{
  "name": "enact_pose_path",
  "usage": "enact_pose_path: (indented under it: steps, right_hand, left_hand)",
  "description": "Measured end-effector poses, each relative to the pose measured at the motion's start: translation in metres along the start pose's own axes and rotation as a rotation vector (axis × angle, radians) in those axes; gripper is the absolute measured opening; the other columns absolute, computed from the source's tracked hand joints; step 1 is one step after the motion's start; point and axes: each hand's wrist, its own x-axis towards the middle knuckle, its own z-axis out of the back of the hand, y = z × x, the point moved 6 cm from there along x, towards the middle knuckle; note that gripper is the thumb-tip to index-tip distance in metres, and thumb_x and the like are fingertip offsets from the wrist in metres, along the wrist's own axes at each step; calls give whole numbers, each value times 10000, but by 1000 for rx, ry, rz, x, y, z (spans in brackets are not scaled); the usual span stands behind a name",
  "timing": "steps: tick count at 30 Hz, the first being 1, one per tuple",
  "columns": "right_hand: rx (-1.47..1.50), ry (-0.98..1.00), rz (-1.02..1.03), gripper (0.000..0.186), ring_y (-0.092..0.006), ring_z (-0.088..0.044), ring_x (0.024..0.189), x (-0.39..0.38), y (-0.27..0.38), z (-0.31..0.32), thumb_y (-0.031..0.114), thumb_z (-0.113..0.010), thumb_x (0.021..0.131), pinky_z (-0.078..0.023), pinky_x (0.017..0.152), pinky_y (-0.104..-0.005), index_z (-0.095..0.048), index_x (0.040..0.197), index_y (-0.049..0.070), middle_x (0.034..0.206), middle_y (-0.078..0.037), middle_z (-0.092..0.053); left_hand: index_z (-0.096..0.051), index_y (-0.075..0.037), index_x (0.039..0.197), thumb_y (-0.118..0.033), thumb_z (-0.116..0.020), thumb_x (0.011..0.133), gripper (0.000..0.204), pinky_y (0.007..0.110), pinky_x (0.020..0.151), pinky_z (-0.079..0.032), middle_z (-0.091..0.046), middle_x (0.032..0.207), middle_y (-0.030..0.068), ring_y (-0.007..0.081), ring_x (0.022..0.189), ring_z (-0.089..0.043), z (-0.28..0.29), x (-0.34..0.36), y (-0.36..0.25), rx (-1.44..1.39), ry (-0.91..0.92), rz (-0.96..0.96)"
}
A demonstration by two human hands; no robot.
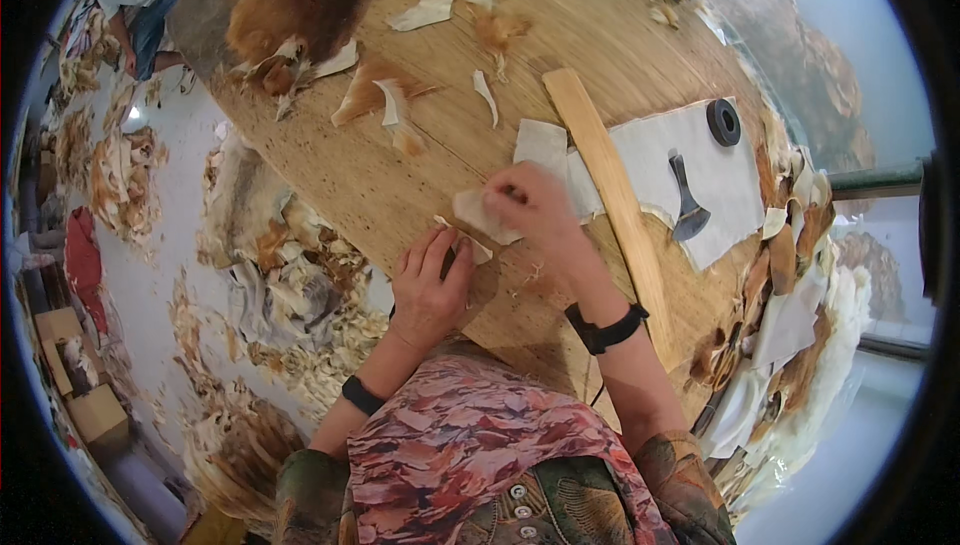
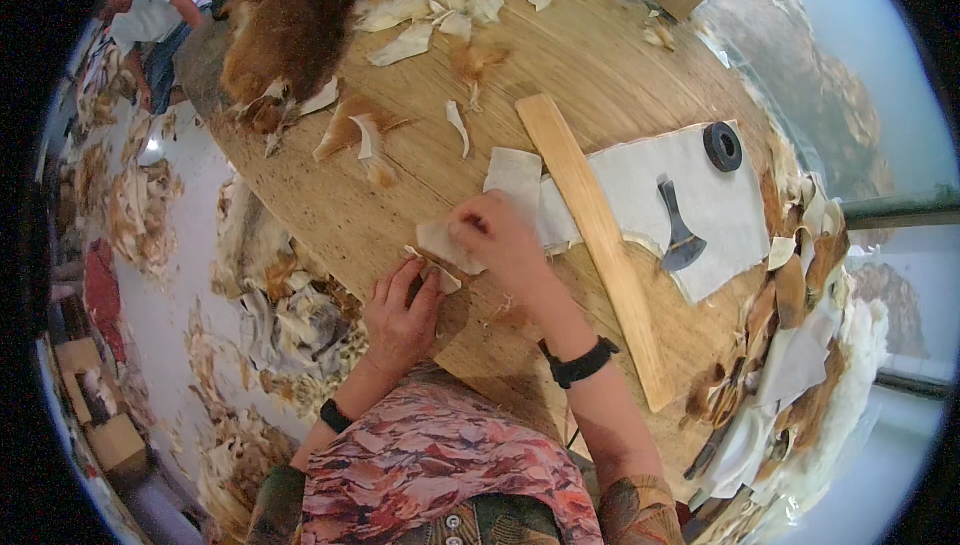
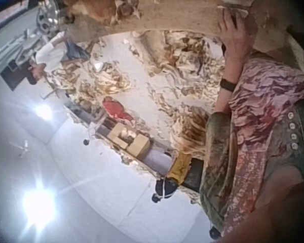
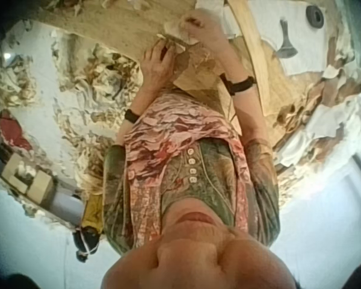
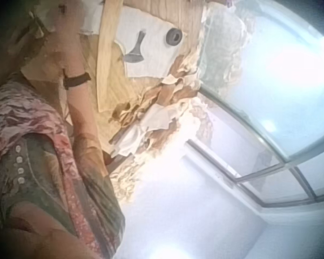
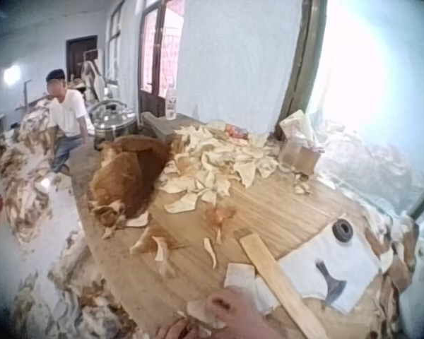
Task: Cutting, marking, and preparing leather and fur pieces for assembly.
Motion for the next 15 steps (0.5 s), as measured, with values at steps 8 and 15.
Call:
enact_pose_path:
  steps: [8, 15]
  right_hand:
    - [-459, -38, 170, 211, -237, -617, 703, -8, 13, -10, 147, -718, 790, -502, 639, -345, -650, 965, 51, 922, -121, -596]
    - [133, -204, -149, 219, -273, -642, 751, -23, 6, 11, 157, -707, 801, -510, 663, -358, -646, 991, 65, 884, -137, -621]
  left_hand:
    - [-647, -52, 1075, -64, -670, 765, 311, 418, 785, -470, -587, 1133, 151, 337, 1015, -596, -2, 0, 0, -21, 4, 3]
    - [-648, -33, 1060, -70, -705, 752, 316, 412, 792, -476, -586, 1094, 140, 331, 990, -591, -1, 2, 0, -34, -8, -1]
